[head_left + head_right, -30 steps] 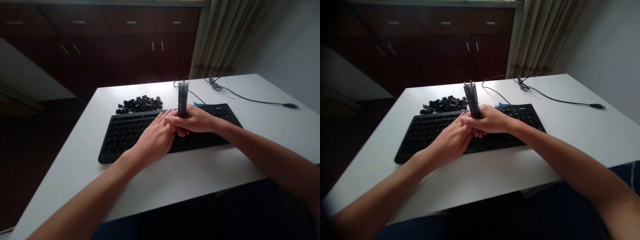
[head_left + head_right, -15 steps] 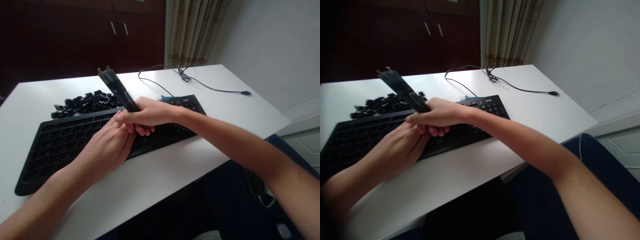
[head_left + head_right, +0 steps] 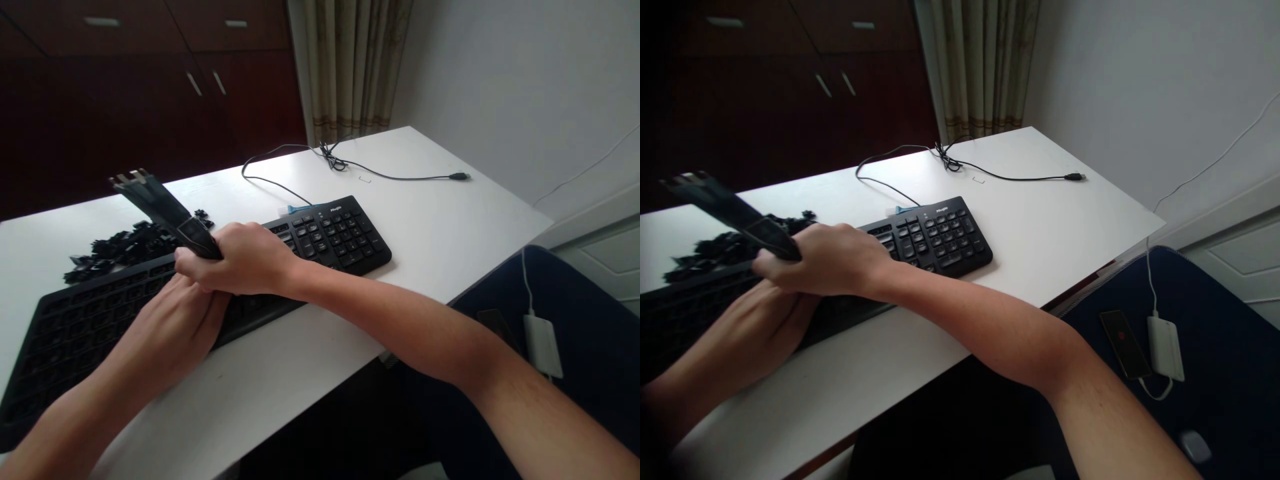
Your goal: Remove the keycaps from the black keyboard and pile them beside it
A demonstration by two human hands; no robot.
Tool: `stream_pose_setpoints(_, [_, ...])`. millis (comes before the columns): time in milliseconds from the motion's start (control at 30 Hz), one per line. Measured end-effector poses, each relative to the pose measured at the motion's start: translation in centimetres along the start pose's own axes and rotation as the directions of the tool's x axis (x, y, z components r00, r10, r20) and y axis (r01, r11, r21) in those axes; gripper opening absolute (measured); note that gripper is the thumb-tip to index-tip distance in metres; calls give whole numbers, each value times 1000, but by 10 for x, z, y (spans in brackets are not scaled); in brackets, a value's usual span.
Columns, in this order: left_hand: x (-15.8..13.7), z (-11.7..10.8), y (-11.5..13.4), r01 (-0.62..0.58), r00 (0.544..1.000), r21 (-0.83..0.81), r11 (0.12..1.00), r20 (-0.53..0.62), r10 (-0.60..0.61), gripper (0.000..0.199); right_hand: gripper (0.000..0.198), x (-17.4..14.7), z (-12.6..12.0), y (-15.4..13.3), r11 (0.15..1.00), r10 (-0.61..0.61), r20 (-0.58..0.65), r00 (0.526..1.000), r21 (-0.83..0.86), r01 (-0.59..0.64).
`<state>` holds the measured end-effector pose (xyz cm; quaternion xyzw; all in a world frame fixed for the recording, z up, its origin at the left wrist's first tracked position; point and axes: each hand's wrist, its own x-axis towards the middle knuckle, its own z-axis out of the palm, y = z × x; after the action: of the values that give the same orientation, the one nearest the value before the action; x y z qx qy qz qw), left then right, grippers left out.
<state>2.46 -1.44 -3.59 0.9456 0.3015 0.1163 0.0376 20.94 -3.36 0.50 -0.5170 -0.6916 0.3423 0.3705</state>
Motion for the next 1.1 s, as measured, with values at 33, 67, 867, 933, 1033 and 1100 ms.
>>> stream_pose_setpoints(33, [0,0,0,6,1000,3,1000,2,-6,26,48,1,0,0,1000,11,-6,1000,-5,-11])
stream_pose_setpoints(67, [-1,0,-1,15,1000,6,1000,5,-15,25,48,1,0,0,1000,29,6,1000,0,-29])
stream_pose_setpoints(867, [-4,-2,-8,-22,1000,1,1000,10,22,19,36,-11,19,3,995,-86,-184,979,32,93])
stream_pose_setpoints(933, [-3,-2,-5,-43,999,-15,999,-8,43,22,36,-9,22,4,994,-101,-203,974,10,105])
stream_pose_setpoints(1033, [-2,-3,1,-127,990,-56,990,-75,123,28,38,-7,26,5,997,-77,-250,965,-38,69])
stream_pose_setpoints(1100, [-1,-5,4,-107,992,-58,993,-74,103,31,39,-6,29,4,997,-73,-293,953,-47,61])
